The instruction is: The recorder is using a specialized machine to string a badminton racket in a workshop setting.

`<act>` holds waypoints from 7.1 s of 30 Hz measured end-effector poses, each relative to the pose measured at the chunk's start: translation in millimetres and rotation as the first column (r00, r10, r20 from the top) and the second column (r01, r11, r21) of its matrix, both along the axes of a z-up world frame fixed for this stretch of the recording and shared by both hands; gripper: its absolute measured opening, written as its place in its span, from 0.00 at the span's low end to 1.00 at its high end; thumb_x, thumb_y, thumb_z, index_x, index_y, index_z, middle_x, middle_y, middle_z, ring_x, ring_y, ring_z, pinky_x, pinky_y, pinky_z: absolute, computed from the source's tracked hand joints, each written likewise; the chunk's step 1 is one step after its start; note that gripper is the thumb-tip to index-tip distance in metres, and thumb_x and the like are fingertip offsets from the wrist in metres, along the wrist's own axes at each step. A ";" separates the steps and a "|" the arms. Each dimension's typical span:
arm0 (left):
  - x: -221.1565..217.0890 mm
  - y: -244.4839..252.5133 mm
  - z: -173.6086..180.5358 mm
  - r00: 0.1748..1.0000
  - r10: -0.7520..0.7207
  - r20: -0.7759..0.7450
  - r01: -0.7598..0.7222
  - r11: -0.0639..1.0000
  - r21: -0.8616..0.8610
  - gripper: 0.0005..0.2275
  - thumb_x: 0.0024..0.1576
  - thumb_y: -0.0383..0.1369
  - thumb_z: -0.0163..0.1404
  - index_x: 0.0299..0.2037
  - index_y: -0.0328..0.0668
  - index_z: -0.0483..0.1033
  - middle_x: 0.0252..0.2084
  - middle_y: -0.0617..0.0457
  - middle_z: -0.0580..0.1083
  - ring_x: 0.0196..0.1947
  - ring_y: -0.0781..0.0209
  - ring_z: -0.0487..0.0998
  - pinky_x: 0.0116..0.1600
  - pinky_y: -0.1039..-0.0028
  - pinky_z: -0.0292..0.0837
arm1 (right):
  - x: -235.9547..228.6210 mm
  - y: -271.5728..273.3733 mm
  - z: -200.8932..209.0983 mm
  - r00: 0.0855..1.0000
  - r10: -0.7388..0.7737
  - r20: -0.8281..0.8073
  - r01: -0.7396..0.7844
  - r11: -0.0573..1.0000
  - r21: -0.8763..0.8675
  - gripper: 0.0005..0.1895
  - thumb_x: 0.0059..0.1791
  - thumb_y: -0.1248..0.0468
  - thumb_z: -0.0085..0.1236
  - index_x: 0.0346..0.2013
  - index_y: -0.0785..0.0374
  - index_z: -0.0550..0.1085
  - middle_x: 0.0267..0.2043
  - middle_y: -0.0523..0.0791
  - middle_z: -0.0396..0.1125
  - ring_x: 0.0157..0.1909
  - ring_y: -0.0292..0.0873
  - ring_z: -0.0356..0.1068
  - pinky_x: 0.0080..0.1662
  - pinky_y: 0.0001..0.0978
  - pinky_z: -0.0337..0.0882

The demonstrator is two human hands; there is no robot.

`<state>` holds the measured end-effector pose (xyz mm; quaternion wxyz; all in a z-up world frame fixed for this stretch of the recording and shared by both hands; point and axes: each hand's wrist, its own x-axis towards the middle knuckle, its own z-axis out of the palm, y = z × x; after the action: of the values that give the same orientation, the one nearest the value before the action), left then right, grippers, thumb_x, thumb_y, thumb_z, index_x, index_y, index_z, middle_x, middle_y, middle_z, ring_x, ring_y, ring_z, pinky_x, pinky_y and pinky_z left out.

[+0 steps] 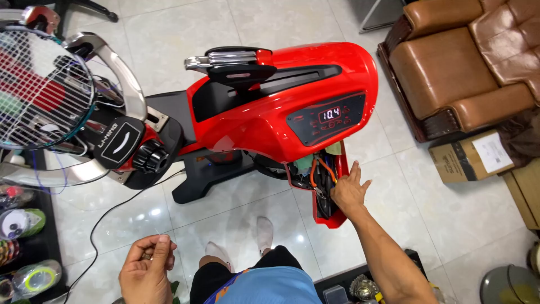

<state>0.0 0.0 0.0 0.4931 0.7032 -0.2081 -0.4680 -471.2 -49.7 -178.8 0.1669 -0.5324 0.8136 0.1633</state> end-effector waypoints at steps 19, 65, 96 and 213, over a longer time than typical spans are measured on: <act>67.6 -97.5 52.4 0.509 0.101 0.855 0.547 0.729 -0.412 0.05 0.59 0.19 0.53 0.42 0.32 0.73 0.59 0.38 0.73 0.54 0.47 0.79 0.53 0.67 0.77 | 71.4 44.5 109.6 0.311 0.093 0.946 0.582 0.768 -0.267 0.23 0.52 0.70 0.47 0.63 0.66 0.64 0.37 0.54 0.73 0.36 0.47 0.76 0.36 0.32 0.72; 191.9 -196.6 35.2 0.427 0.151 0.892 0.798 0.401 -0.450 0.11 0.63 0.13 0.52 0.50 0.33 0.69 0.56 0.41 0.73 0.65 0.44 0.73 0.74 0.56 0.62 | 128.6 34.3 69.9 0.532 0.033 0.846 0.844 0.066 -0.533 0.09 0.58 0.64 0.52 0.47 0.68 0.66 0.34 0.48 0.70 0.39 0.40 0.71 0.46 0.34 0.75; 172.9 -202.4 59.6 0.424 0.051 0.904 0.827 0.385 -0.409 0.04 0.61 0.22 0.53 0.41 0.39 0.73 0.55 0.51 0.78 0.65 0.55 0.73 0.75 0.57 0.51 | 464.8 -74.9 227.1 0.543 0.563 0.623 0.339 0.533 -0.776 0.23 0.55 0.69 0.48 0.67 0.61 0.68 0.30 0.47 0.73 0.21 0.34 0.66 0.29 0.29 0.68; 72.4 -174.8 40.1 0.774 0.353 0.525 0.137 0.717 -0.684 0.05 0.57 0.24 0.57 0.41 0.34 0.80 0.61 0.38 0.60 0.60 0.44 0.71 0.62 0.57 0.73 | 448.6 -155.8 297.8 0.630 0.772 0.087 -0.296 0.342 -0.892 0.07 0.46 0.63 0.65 0.36 0.60 0.80 0.36 0.44 0.69 0.39 0.47 0.71 0.36 0.40 0.70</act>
<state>72.4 -174.8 40.1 0.6482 0.5932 -0.4729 -0.0652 -22.6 -205.6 118.9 0.0399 -0.8121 0.4814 -0.3274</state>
